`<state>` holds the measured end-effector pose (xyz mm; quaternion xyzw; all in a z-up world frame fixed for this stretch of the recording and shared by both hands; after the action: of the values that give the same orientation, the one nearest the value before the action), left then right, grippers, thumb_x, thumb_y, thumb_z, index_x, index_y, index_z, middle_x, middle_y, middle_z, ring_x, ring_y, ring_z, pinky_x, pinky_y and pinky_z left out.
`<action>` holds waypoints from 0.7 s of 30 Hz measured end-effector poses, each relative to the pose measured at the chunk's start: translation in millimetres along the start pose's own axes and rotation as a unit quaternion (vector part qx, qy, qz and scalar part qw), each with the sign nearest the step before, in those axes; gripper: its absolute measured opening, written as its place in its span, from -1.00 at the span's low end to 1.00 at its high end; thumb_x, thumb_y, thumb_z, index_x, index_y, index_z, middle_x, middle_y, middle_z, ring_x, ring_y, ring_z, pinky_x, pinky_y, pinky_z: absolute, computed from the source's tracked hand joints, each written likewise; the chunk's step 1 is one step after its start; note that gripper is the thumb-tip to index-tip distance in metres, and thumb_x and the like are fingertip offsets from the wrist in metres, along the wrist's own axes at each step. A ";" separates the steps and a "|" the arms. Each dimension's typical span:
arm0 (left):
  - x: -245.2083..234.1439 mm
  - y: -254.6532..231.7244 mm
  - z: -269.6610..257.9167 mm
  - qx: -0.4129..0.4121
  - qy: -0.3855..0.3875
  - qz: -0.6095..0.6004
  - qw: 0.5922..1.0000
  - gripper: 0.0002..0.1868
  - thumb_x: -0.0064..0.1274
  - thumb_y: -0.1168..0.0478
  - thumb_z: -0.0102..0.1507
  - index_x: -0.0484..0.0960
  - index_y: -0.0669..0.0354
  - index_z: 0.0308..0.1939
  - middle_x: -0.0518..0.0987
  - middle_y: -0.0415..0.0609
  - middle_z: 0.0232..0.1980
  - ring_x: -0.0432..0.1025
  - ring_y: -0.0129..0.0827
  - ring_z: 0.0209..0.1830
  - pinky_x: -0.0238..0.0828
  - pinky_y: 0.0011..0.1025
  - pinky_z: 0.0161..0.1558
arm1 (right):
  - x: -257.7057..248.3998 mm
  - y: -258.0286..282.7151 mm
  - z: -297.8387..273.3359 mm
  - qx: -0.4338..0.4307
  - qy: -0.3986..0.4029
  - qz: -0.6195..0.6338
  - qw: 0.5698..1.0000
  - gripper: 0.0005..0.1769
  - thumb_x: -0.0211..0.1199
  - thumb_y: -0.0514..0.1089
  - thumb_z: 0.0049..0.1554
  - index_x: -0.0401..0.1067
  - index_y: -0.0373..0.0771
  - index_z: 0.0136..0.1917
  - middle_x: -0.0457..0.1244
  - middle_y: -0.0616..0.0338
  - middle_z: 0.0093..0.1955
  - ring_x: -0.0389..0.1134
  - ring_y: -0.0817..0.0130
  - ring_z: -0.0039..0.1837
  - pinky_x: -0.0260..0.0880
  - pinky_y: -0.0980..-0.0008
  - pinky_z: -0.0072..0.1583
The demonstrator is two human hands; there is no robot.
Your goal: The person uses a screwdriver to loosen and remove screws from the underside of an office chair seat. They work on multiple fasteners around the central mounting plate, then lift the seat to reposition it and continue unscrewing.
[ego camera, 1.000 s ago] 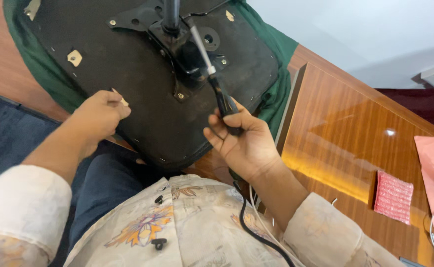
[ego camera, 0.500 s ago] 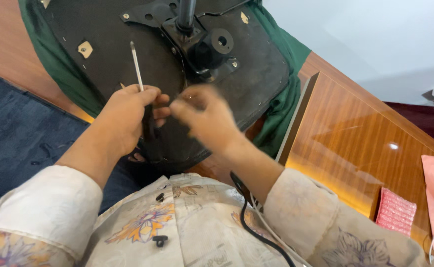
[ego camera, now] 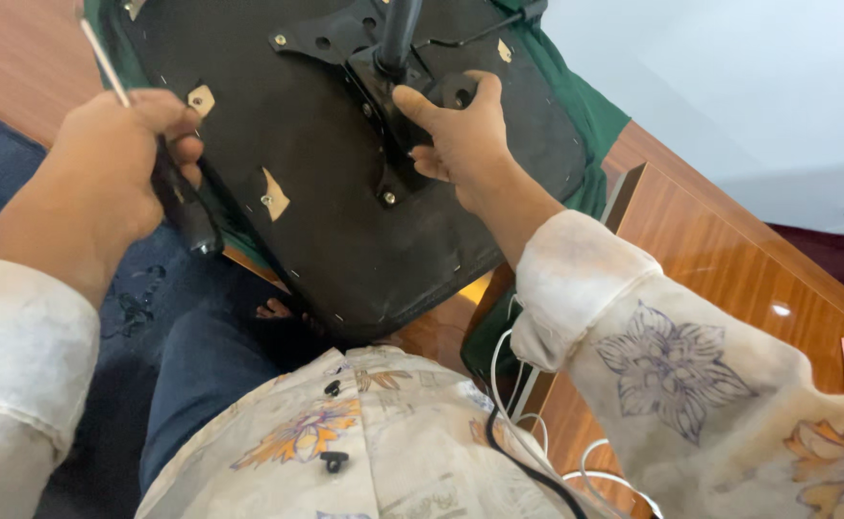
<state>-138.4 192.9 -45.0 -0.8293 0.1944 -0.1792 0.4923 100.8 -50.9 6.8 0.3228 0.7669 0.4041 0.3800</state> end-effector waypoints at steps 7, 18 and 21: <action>-30.1 41.3 8.9 -0.072 -0.022 0.011 0.997 -0.83 0.04 0.24 0.36 0.59 0.13 0.02 0.64 -0.10 -0.12 0.46 -0.44 -0.31 0.47 -0.40 -0.29 | 4.6 6.1 13.7 -0.049 0.037 0.020 0.998 -0.25 0.38 -0.34 0.04 0.05 -0.05 0.36 0.23 -0.01 0.18 0.44 0.37 -0.15 0.65 0.38 -0.18; -41.9 85.3 -7.7 -0.104 0.015 0.081 0.991 -0.79 0.00 0.26 0.35 0.51 0.16 0.06 0.61 0.00 -0.03 0.48 -0.31 -0.23 0.40 -0.37 -0.34 | 2.1 8.8 20.7 -0.093 0.124 -0.089 0.984 -0.22 0.40 -0.35 0.04 0.09 -0.02 0.40 0.25 -0.02 0.19 0.48 0.34 -0.08 0.61 0.36 -0.10; -45.9 85.4 -13.1 -0.091 0.013 0.070 0.993 -0.79 -0.01 0.27 0.35 0.51 0.17 0.06 0.62 0.00 -0.06 0.48 -0.32 -0.27 0.40 -0.37 -0.36 | -2.2 9.3 21.9 -0.111 0.125 -0.117 0.979 -0.21 0.42 -0.32 0.06 0.08 -0.01 0.42 0.23 0.01 0.19 0.52 0.35 -0.09 0.61 0.38 -0.08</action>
<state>-196.7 168.5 -119.7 -0.8525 0.2737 -0.1368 0.4238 122.2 -40.2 7.2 0.1333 0.7914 0.4766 0.3590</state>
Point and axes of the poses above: each hand's wrist, its own z-axis towards the middle knuckle, its own x-axis out of the palm, y = z × x, the point moved 9 cm from there along z, towards the middle knuckle
